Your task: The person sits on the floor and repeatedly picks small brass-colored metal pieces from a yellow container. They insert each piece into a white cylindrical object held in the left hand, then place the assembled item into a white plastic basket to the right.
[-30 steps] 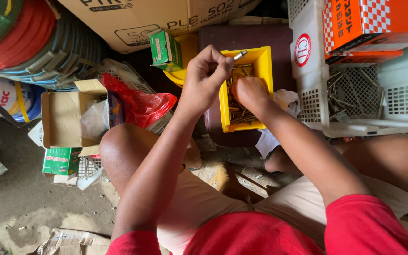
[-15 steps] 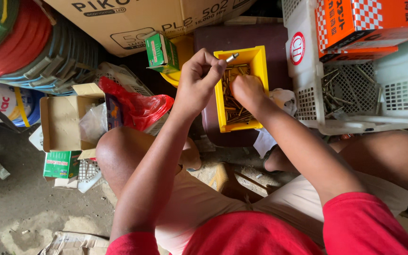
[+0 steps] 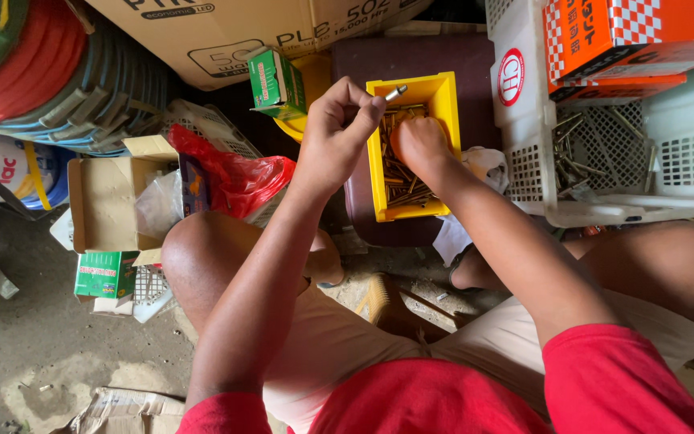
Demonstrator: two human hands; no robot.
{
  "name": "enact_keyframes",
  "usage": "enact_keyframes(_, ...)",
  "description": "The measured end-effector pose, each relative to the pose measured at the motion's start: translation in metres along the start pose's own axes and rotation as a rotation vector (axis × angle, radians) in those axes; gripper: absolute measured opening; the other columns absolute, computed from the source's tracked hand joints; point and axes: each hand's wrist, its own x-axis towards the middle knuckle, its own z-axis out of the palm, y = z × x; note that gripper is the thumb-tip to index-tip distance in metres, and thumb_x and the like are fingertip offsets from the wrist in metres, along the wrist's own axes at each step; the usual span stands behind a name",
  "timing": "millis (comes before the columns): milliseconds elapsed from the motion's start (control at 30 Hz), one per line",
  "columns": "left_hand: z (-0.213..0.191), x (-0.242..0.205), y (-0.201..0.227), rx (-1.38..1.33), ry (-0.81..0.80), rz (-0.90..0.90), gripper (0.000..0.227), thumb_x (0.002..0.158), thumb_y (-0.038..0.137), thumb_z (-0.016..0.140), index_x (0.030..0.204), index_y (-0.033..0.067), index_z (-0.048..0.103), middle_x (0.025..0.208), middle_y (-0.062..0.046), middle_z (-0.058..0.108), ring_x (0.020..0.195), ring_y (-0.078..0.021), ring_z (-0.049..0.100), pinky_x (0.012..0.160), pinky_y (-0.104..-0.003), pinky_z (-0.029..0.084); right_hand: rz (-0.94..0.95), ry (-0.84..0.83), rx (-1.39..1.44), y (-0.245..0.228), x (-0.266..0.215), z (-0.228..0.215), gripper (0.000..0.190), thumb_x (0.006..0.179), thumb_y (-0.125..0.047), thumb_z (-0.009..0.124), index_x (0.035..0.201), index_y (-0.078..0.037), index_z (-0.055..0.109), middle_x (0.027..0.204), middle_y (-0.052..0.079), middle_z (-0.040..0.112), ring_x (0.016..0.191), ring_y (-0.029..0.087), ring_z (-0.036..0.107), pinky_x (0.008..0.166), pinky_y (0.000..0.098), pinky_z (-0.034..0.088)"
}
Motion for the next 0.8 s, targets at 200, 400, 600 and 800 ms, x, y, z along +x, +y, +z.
enact_keyframes(200, -0.002, 0.002, 0.001, 0.048, -0.003, 0.000, 0.023, 0.091, 0.028, 0.057, 0.075, 0.0148, 0.047, 0.066, 0.007, 0.039, 0.062, -0.0034, 0.032, 0.055, -0.021, 0.028, -0.028, -0.002, 0.249, 0.013, -0.016, -0.050, 0.021, 0.089, -0.010, 0.050, 0.095, -0.004, 0.069, 0.092, 0.012, 0.065, 0.080, 0.035, 0.067, 0.069, 0.0479, 0.054)
enact_keyframes(400, -0.002, 0.005, -0.019, -0.024, 0.000, -0.013, 0.016, 0.090, 0.015, 0.059, 0.077, 0.0066, 0.057, 0.055, 0.002, 0.046, 0.054, -0.0032, 0.039, 0.050, -0.019, 0.030, -0.231, 0.320, 0.887, 0.055, -0.060, -0.123, 0.013, 0.080, -0.021, 0.070, 0.081, -0.009, 0.065, 0.075, 0.013, 0.059, 0.081, 0.036, 0.063, 0.071, 0.0436, 0.049)
enact_keyframes(600, 0.012, 0.003, -0.022, 0.013, -0.086, -0.058, 0.012, 0.087, 0.014, 0.061, 0.081, 0.0037, 0.058, 0.056, -0.001, 0.050, 0.052, -0.0049, 0.041, 0.049, -0.019, 0.030, -0.378, 0.586, 1.113, 0.093, -0.112, -0.178, 0.013, 0.082, -0.014, 0.070, 0.088, -0.002, 0.067, 0.068, 0.009, 0.053, 0.056, 0.018, 0.049, 0.050, 0.0295, 0.043)
enact_keyframes(800, 0.020, -0.001, -0.032, 0.065, -0.155, -0.080, 0.012, 0.084, 0.015, 0.064, 0.078, 0.0053, 0.059, 0.054, -0.004, 0.053, 0.050, -0.0060, 0.043, 0.046, -0.020, 0.032, -0.370, 0.605, 1.039, 0.101, -0.132, -0.184, 0.012, 0.080, -0.015, 0.071, 0.088, -0.006, 0.069, 0.067, 0.005, 0.055, 0.054, 0.017, 0.049, 0.050, 0.0304, 0.042)
